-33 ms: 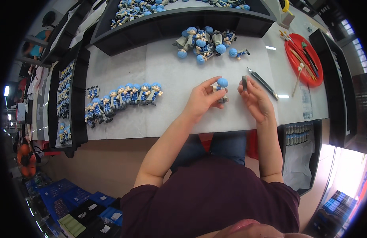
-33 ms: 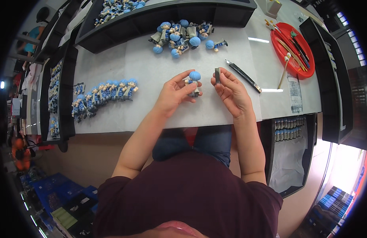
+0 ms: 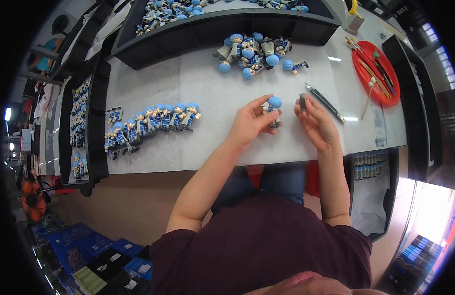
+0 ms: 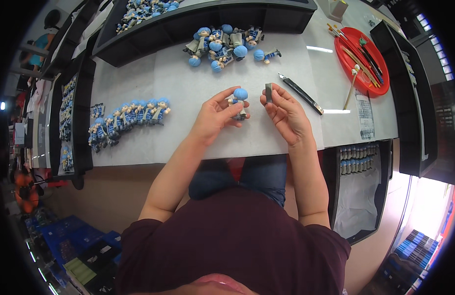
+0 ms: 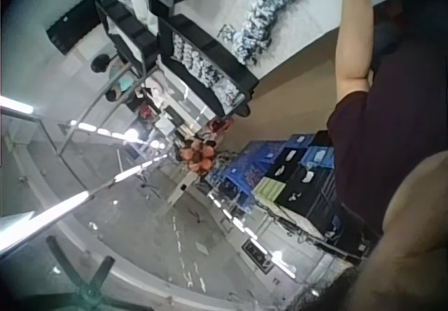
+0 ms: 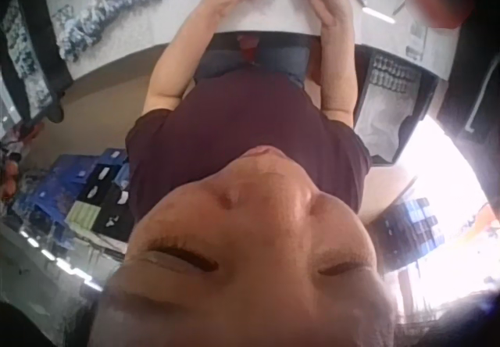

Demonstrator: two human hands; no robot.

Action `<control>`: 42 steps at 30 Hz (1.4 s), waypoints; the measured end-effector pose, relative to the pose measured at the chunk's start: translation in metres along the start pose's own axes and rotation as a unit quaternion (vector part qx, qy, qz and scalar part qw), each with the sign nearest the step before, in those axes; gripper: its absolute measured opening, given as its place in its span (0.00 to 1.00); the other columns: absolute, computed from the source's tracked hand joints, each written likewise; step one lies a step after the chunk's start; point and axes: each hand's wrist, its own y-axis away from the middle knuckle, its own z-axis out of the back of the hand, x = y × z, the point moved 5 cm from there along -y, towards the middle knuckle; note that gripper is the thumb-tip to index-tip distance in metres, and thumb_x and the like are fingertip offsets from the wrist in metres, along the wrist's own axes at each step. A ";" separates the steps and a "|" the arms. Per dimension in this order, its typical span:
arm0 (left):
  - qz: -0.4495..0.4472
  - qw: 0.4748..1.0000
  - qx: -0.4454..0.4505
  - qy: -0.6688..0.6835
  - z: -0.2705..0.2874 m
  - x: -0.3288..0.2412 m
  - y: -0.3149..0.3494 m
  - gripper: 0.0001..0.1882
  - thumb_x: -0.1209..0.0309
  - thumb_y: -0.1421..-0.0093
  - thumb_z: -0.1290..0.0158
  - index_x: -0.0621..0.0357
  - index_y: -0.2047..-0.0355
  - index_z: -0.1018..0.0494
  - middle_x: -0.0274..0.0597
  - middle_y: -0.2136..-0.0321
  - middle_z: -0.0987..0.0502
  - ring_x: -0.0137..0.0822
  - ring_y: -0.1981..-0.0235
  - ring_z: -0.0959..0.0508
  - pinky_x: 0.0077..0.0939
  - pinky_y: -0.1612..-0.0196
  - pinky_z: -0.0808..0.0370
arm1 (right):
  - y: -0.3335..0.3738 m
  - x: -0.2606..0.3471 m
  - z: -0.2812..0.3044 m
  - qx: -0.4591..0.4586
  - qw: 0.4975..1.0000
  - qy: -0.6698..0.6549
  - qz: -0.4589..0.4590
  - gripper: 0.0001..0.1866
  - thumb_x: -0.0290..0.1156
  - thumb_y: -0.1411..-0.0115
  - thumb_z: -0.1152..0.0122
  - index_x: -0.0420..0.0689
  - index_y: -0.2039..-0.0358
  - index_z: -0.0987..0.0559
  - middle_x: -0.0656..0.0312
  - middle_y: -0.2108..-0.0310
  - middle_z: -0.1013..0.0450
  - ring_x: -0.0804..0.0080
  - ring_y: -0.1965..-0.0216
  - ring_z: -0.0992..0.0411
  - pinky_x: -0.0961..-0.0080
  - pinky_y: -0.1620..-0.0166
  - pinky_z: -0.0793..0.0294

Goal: The person assembles small blue and white figurines at a workbench. They pick up a figurine, use a red sanding tool to smooth the head, and then place the finished item into a drawer. The process is repeated for multiple figurines.

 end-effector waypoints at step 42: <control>-0.004 0.999 0.013 -0.050 -0.003 0.002 0.003 0.26 0.76 0.47 0.45 0.59 0.48 0.36 0.45 0.62 0.26 0.32 0.66 0.23 0.19 0.74 0.24 | 0.010 0.006 -0.038 -0.016 0.902 0.345 0.261 0.10 0.19 0.50 0.40 0.38 0.67 0.29 0.60 0.70 0.28 0.77 0.67 0.29 0.83 0.62 0.29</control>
